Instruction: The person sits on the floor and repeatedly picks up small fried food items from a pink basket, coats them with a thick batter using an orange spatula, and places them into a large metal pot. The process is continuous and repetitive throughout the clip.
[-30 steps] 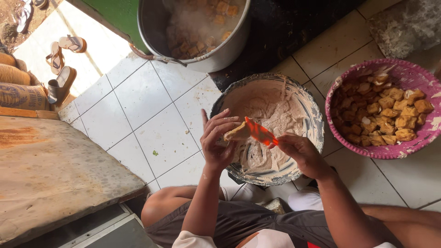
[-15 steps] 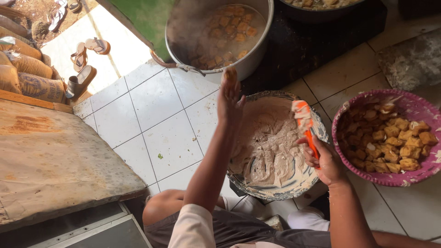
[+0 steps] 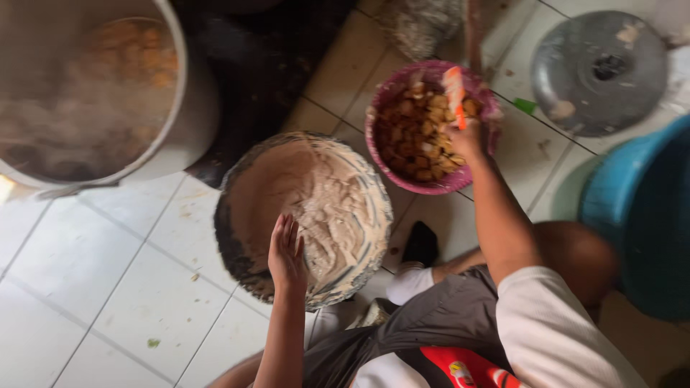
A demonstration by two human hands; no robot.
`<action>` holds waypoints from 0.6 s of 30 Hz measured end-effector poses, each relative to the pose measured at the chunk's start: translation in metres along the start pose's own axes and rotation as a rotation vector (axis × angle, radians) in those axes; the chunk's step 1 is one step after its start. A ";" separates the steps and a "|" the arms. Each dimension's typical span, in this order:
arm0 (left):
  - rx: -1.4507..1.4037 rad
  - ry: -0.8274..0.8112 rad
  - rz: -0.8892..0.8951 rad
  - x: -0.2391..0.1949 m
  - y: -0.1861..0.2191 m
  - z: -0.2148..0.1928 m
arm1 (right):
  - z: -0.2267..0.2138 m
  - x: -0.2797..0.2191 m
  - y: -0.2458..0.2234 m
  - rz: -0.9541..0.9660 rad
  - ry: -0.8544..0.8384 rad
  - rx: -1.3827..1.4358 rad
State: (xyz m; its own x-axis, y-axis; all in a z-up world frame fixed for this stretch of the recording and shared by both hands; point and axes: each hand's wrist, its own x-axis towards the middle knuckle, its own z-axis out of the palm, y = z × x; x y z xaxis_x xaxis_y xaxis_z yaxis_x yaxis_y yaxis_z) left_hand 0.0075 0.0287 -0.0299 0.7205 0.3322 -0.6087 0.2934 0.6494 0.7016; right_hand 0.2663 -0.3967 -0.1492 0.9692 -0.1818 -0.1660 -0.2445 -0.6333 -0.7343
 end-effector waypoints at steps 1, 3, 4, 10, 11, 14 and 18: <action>0.028 -0.003 -0.037 -0.002 -0.015 -0.003 | -0.007 0.000 0.025 0.014 0.004 -0.103; 0.073 0.011 -0.086 -0.005 -0.039 -0.009 | -0.004 0.001 0.055 0.021 -0.014 -0.299; 0.069 0.003 -0.093 -0.004 -0.047 -0.010 | 0.003 0.004 0.062 0.014 -0.032 -0.390; 0.079 -0.041 -0.092 -0.002 -0.052 0.001 | 0.024 0.002 0.044 -0.088 0.027 -0.625; 0.074 -0.062 -0.085 0.001 -0.048 0.006 | 0.016 -0.003 0.034 -0.083 0.019 -0.541; 0.037 -0.114 -0.068 -0.004 -0.041 0.011 | 0.009 -0.016 -0.020 -0.031 -0.052 -0.100; 0.097 -0.234 -0.112 0.005 -0.040 0.029 | 0.025 -0.059 -0.113 -0.216 -0.365 0.180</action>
State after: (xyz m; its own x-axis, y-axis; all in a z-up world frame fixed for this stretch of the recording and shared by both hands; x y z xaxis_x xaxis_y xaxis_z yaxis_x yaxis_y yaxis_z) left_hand 0.0171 -0.0154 -0.0507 0.8021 0.0878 -0.5907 0.4301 0.6013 0.6734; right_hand 0.2372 -0.2962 -0.0730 0.9520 0.2368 -0.1938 -0.0583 -0.4814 -0.8746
